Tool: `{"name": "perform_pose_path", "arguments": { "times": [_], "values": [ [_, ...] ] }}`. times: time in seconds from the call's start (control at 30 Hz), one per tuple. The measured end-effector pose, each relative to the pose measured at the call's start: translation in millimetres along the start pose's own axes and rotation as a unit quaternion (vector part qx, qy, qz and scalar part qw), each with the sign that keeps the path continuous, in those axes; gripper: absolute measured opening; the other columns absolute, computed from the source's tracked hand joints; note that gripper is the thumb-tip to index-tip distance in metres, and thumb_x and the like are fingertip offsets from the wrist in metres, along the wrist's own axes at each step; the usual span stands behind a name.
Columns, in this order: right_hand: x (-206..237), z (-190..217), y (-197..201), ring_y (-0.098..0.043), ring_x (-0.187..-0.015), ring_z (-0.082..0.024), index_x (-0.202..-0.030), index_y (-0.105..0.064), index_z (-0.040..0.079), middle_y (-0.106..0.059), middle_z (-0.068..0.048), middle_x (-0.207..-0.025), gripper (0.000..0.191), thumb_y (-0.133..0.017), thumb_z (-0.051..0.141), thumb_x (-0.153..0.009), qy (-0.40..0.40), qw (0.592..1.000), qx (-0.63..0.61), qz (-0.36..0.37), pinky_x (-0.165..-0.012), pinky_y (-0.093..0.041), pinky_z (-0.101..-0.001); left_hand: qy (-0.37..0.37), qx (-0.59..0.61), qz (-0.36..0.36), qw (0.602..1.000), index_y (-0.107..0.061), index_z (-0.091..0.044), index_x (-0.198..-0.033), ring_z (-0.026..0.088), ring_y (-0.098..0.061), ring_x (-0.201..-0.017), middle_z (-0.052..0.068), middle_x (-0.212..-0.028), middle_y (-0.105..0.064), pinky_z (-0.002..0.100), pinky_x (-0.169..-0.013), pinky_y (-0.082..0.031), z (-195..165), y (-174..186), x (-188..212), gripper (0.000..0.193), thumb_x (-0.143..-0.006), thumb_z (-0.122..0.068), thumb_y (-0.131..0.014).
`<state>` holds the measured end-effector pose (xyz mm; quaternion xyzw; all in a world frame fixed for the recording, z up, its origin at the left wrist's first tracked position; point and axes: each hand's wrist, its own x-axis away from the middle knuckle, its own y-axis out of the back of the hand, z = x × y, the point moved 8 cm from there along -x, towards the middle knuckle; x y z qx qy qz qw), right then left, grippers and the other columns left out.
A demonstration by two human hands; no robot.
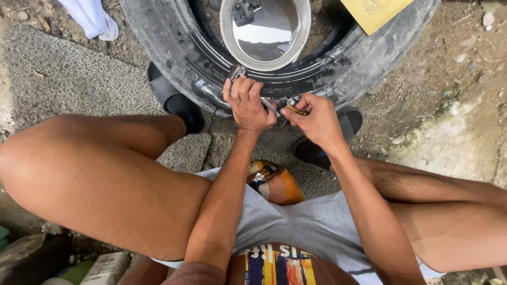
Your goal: The person sits on the ground and sands a metal shackle with a piece of sandpaper, repeatedly rubbing its surfaces and dipping the shackle and paper into a bowl of water. They hold the shackle with a wrench at times and continue sanding different sides of the shackle.
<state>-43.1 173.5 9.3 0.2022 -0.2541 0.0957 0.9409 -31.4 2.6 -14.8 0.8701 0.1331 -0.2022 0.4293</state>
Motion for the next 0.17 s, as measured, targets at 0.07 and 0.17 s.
{"name": "perform_pose_path", "arguments": {
  "times": [0.07, 0.17],
  "values": [
    [-1.3, -0.5, 3.7, -0.064, -0.060, -0.005, -0.073, -0.060, 0.001, -0.069, -0.004, -0.066, 0.033, -0.086, 0.018, -0.085, -0.007, 1.000, 0.008, -0.005, -0.049, -0.049, -0.0245, 0.001, -0.001, 0.004, 1.000, -0.054, -0.009, -0.118, 0.031, -0.043, -0.130, 0.010, -0.119, -0.049, 0.059, -0.123, -0.023, -0.4, 0.3, -0.8, 0.051, -0.072, -0.024, -0.068],
    [5.8, -0.7, 1.6, -0.066, -0.060, -0.008, -0.075, -0.060, 0.001, -0.071, -0.007, -0.067, 0.034, -0.086, 0.021, -0.087, -0.007, 0.999, 0.041, -0.024, -0.050, -0.049, -0.0263, 0.009, -0.003, 0.005, 1.000, -0.054, -0.008, -0.119, 0.032, -0.043, -0.131, 0.011, -0.121, -0.049, 0.059, -0.123, -0.023, 0.1, 1.9, 1.9, 0.051, -0.072, -0.024, -0.067]
  ]
}}
